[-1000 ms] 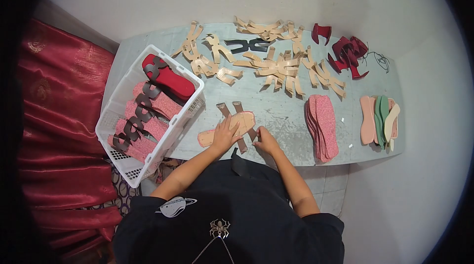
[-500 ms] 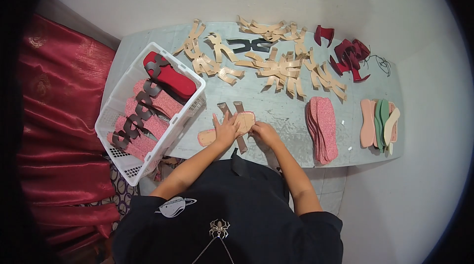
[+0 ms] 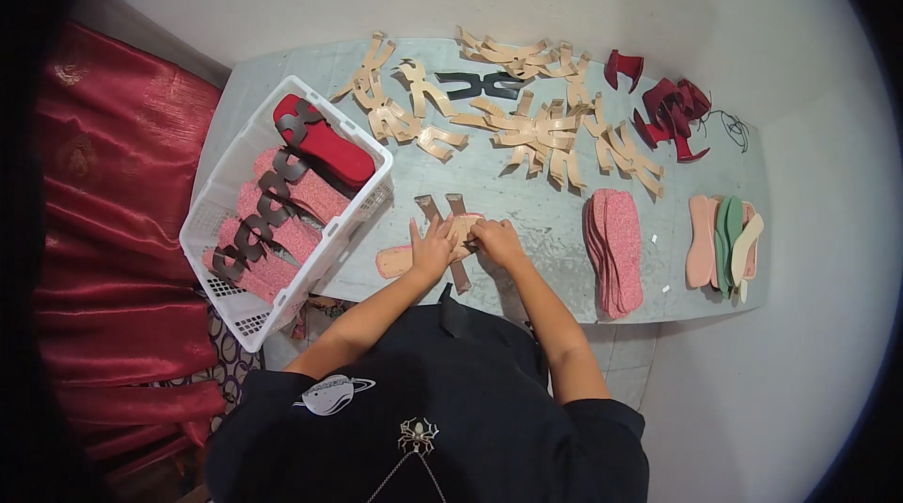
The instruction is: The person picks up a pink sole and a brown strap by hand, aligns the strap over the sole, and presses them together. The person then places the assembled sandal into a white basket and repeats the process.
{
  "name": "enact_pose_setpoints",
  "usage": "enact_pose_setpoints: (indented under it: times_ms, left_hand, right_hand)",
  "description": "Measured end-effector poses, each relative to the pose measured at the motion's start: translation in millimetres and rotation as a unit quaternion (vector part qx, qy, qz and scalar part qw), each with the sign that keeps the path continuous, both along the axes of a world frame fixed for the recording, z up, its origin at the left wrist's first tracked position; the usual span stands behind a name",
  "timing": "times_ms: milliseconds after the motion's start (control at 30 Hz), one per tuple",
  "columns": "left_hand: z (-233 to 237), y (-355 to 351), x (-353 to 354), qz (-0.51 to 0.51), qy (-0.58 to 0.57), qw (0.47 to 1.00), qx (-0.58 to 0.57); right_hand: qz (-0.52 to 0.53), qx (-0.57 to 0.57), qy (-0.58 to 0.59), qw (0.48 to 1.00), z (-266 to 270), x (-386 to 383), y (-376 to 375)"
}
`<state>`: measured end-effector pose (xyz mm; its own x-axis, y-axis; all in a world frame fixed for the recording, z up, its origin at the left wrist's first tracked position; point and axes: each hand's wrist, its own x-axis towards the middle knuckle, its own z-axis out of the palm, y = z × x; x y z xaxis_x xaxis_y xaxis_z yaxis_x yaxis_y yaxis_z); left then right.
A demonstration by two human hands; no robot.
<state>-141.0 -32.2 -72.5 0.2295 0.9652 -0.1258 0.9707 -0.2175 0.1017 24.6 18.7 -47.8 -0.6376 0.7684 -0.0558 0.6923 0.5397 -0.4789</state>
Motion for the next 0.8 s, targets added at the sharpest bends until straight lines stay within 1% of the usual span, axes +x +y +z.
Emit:
enact_pose_setpoints:
  times_ms: [167, 300, 400, 500, 733, 800]
  left_hand:
    - [6, 0, -1, -0.003, -0.011, 1.000, -0.015]
    - [5, -1, -1, 0.000, -0.017, 1.000, 0.001]
    - [5, -1, -1, -0.002, -0.016, 1.000, -0.002]
    - [4, -1, -2, -0.002, -0.024, 1.000, 0.001]
    - [5, -2, -2, -0.002, -0.031, 0.999, 0.013]
    - [4, -2, -3, -0.001, -0.032, 0.999, 0.015]
  right_hand:
    - [-0.023, -0.011, -0.002, 1.000, -7, -2, 1]
    - [-0.030, -0.022, -0.009, 0.999, -12, -2, 2]
    - [-0.038, 0.004, -0.008, 0.999, -15, -2, 0]
    - [-0.055, -0.004, -0.006, 0.998, -20, -2, -2]
    - [-0.077, -0.018, 0.000, 0.997, -13, -4, -4]
    - [-0.097, -0.031, 0.040, 0.994, -13, -5, -6]
